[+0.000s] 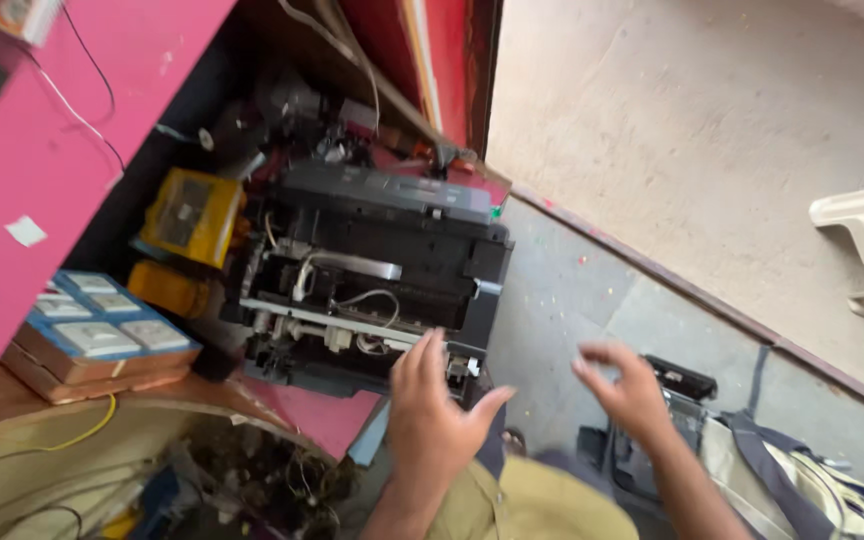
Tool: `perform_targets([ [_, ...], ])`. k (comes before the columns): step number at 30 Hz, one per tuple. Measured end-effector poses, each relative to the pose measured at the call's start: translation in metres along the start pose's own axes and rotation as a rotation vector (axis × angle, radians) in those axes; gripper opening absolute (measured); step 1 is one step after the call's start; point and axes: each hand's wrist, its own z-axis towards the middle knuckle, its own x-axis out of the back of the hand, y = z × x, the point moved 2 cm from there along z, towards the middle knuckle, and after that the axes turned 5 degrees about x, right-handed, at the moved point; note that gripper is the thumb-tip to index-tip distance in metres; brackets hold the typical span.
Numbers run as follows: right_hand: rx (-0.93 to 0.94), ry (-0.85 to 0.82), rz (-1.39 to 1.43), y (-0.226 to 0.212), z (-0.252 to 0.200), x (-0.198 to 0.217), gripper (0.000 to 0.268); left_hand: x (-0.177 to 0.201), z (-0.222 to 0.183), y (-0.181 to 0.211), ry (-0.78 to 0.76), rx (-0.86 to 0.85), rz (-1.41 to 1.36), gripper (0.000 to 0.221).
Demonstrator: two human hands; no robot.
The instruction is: The person removes a large plastic cover from a printer, then repeatedly uses their hands to press, push, and snap various internal components and plastic housings back into place within the printer chassis.
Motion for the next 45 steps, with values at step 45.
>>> perform_targets([
  [45, 0.04, -1.243, 0.146, -0.02, 0.326, -0.074, 0.057, -0.165, 0.127, -0.01, 0.23, 0.493, 0.433, 0.048],
])
